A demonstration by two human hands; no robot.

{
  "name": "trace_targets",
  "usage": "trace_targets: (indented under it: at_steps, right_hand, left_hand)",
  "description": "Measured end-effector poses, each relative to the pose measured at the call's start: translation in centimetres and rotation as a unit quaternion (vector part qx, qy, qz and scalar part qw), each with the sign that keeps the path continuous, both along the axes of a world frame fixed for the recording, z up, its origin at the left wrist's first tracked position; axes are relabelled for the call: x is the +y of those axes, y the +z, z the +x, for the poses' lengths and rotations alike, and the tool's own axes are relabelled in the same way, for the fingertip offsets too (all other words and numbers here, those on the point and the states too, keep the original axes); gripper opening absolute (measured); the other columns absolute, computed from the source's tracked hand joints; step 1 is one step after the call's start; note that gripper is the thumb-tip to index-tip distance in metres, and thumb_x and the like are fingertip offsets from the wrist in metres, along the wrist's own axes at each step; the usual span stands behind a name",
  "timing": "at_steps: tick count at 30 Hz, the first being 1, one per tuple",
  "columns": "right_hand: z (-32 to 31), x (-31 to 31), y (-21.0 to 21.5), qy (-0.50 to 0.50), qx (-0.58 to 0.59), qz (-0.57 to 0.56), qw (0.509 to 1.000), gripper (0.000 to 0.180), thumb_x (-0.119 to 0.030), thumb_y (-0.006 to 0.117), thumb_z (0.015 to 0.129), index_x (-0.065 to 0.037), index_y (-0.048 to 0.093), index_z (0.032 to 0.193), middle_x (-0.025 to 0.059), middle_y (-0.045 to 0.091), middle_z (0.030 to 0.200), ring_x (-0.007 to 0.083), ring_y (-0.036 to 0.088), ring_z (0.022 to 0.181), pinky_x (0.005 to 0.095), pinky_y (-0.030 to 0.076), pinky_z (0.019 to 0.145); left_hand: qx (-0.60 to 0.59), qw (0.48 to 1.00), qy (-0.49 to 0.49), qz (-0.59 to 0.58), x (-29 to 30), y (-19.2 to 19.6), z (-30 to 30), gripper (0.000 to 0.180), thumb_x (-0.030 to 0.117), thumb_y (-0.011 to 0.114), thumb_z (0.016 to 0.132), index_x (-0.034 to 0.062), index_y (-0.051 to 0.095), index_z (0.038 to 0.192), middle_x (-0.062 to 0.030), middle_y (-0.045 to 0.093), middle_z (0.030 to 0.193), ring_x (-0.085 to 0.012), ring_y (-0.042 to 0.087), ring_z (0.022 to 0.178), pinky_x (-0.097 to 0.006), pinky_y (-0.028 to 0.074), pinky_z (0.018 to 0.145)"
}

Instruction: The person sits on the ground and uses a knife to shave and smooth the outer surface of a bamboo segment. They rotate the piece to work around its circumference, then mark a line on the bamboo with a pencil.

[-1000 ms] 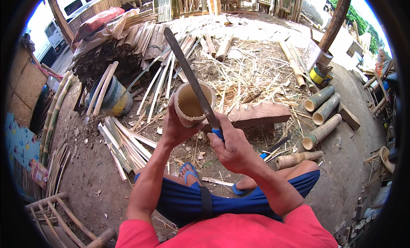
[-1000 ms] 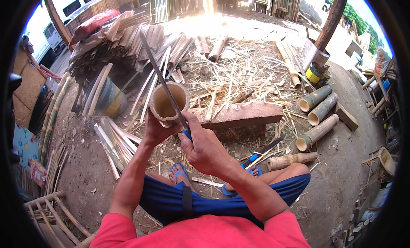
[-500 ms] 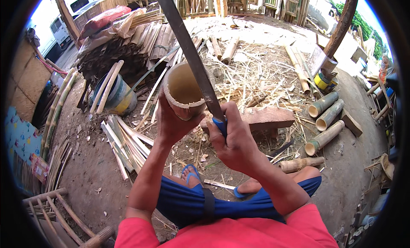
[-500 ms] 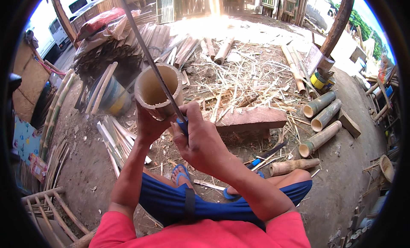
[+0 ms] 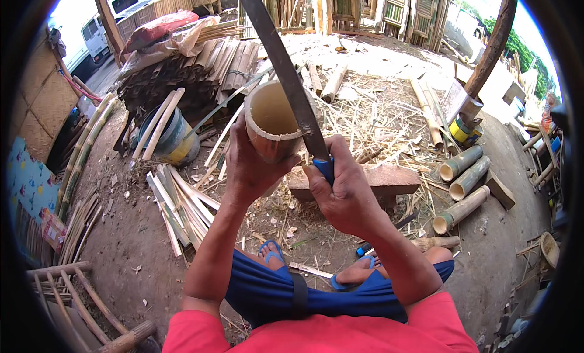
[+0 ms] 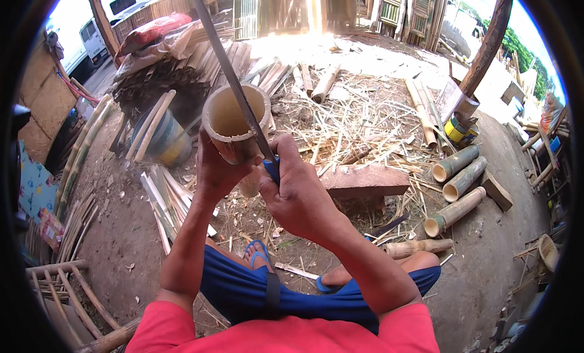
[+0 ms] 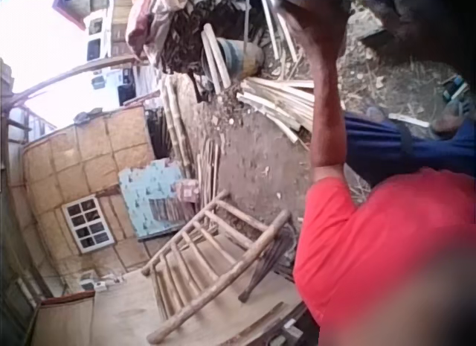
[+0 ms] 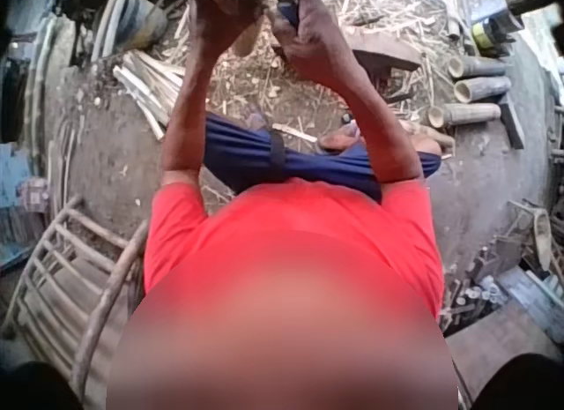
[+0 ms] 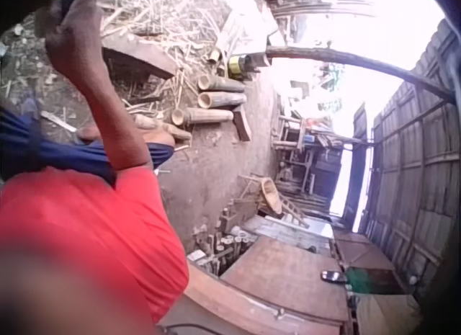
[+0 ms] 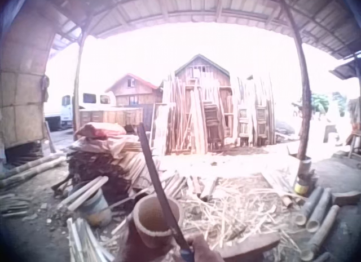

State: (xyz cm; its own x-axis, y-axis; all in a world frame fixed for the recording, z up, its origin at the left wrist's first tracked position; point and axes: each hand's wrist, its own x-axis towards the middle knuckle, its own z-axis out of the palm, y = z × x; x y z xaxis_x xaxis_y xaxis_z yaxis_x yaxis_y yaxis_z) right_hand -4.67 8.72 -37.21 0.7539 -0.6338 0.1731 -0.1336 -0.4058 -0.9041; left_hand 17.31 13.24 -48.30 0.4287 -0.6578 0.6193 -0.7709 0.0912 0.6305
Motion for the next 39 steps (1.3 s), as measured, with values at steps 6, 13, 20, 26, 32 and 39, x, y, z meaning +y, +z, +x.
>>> trace_targets:
  at_steps: [6, 13, 20, 26, 32, 39]
  right_hand:
    - [1.8, -3.4, -10.0, -0.017, 0.082, -0.089, 0.993, 0.029, -0.016, 0.058, 0.103, -0.002, 0.043, 0.122, 0.0308, 0.067, 0.087, 0.0526, 0.067, 0.084, 0.0576, 0.051, 0.074]
    - [1.1, -2.0, -6.0, -0.023, 0.151, -0.212, 0.965, 0.031, -0.012, 0.057, 0.101, -0.001, 0.045, 0.128, 0.0305, 0.069, 0.086, 0.0511, 0.068, 0.081, 0.0616, 0.050, 0.072]
    - [-2.1, 0.9, -2.4, 0.059, 0.062, 0.037, 0.996, 0.055, -0.012, 0.059, 0.103, 0.000, 0.037, 0.152, 0.0232, 0.066, 0.080, 0.0389, 0.070, 0.072, 0.0467, 0.053, 0.070]
    - [-1.1, 0.9, -6.0, 0.035, 0.034, -0.021, 0.999, 0.054, -0.013, 0.059, 0.102, 0.000, 0.040, 0.151, 0.0274, 0.069, 0.089, 0.0419, 0.072, 0.082, 0.0481, 0.053, 0.075]
    - [-0.8, 0.2, -7.5, 0.050, 0.036, 0.028, 0.998, 0.055, -0.013, 0.059, 0.101, -0.003, 0.039, 0.152, 0.0286, 0.068, 0.091, 0.0451, 0.070, 0.085, 0.0478, 0.053, 0.079]
    - [-0.6, 0.7, -6.1, 0.023, 0.048, -0.001, 0.999, 0.044, -0.013, 0.061, 0.103, -0.010, 0.046, 0.144, 0.0070, 0.057, 0.076, 0.0180, 0.055, 0.069, 0.0388, 0.049, 0.069]
  left_hand:
    - [0.036, 0.999, 0.026, -0.030, -1.8, -6.0, -1.5, 0.122, 0.022, 0.098, 0.068, 0.0123, 0.016, 0.157, -0.0233, 0.046, 0.144, -0.0421, 0.057, 0.129, -0.053, 0.051, 0.104]
    - [0.006, 0.994, 0.088, -0.065, -2.2, -5.2, -2.9, 0.123, 0.020, 0.099, 0.066, 0.0113, 0.017, 0.157, -0.0228, 0.047, 0.146, -0.0402, 0.058, 0.129, -0.051, 0.052, 0.103]
    - [0.051, 0.987, -0.150, 0.031, 1.4, -4.8, 1.9, 0.116, 0.014, 0.098, 0.066, 0.0096, 0.025, 0.156, -0.0181, 0.057, 0.140, -0.0337, 0.058, 0.133, -0.045, 0.050, 0.110]
    - [0.180, 0.956, -0.221, 0.071, 1.9, -4.1, 3.0, 0.115, 0.014, 0.098, 0.066, 0.0081, 0.029, 0.157, -0.0134, 0.056, 0.146, -0.0257, 0.056, 0.134, -0.043, 0.045, 0.116]
    - [0.216, 0.939, -0.253, 0.084, 2.0, -4.6, 3.2, 0.115, 0.018, 0.099, 0.065, 0.0078, 0.030, 0.157, -0.0136, 0.057, 0.145, -0.0259, 0.057, 0.134, -0.043, 0.046, 0.115]
    - [0.098, 0.975, -0.192, 0.056, 2.1, -2.5, 2.6, 0.120, 0.031, 0.101, 0.060, 0.0069, 0.034, 0.157, -0.0160, 0.059, 0.143, -0.0286, 0.059, 0.132, -0.044, 0.046, 0.113]
